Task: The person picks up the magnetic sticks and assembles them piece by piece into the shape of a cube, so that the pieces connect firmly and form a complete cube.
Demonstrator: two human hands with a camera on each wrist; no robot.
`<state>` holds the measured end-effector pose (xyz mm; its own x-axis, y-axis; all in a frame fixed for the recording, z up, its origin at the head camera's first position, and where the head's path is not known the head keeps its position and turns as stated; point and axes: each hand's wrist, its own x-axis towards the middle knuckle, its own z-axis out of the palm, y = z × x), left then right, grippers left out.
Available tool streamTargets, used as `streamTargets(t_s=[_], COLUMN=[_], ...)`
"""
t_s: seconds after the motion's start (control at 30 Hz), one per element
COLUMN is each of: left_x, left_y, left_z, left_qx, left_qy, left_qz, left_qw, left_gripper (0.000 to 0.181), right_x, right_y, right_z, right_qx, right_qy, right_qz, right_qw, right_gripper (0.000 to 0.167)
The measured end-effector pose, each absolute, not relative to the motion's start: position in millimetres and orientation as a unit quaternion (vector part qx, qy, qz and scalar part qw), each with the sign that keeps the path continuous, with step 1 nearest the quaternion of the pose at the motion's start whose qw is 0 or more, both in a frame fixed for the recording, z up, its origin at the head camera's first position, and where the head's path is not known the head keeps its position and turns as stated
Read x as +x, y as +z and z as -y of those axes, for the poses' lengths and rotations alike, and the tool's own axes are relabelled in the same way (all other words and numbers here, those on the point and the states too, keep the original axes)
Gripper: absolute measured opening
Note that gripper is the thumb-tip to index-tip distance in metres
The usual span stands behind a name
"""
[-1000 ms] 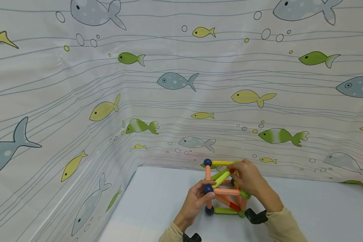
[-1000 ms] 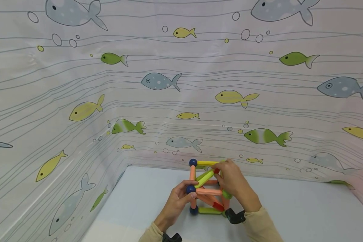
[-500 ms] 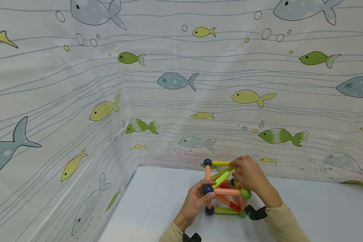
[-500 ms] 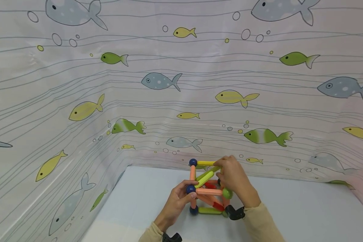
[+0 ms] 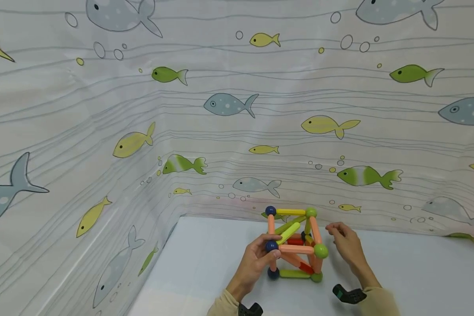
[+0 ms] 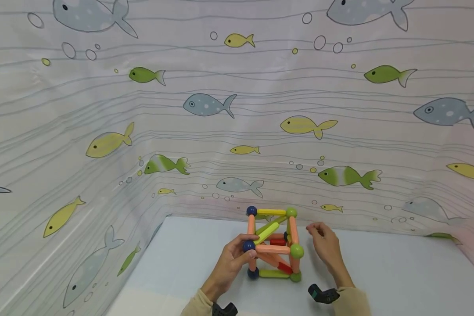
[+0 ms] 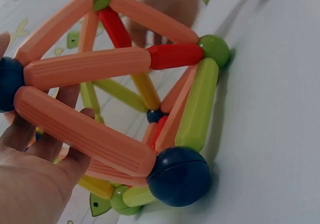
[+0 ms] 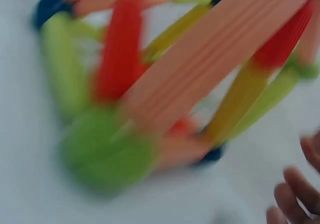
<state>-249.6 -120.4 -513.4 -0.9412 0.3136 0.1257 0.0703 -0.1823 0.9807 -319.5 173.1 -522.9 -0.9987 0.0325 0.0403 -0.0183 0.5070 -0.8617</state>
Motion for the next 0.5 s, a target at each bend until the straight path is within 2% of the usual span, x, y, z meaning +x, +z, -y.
streamTargets(t_s=[0.1, 0.2, 0.37, 0.5], left_x=[-250, -250, -250, -250], left_y=[-513, -513, -513, -512], left_z=[121, 121, 122, 123], left_qx=[0.151, 0.151, 0.151, 0.152], left_qy=[0.753, 0.752, 0.754, 0.756], left_qz=[-0.635, -0.636, -0.634, -0.632], left_qw=[0.079, 0.080, 0.081, 0.081], left_gripper=[0.041, 0.041, 0.042, 0.042], right_x=[-316, -314, -316, -322], right_y=[-550, -566, -572, -569], right_z=[-174, -171, -157, -149], right_qx=[0.044, 0.120, 0.252, 0.339], right_qy=[0.508, 0.502, 0.537, 0.570], right_qz=[0.860, 0.856, 0.805, 0.745], right_qw=[-0.006, 0.004, -0.004, -0.065], right_gripper=[0.027, 0.022, 0.045, 0.053])
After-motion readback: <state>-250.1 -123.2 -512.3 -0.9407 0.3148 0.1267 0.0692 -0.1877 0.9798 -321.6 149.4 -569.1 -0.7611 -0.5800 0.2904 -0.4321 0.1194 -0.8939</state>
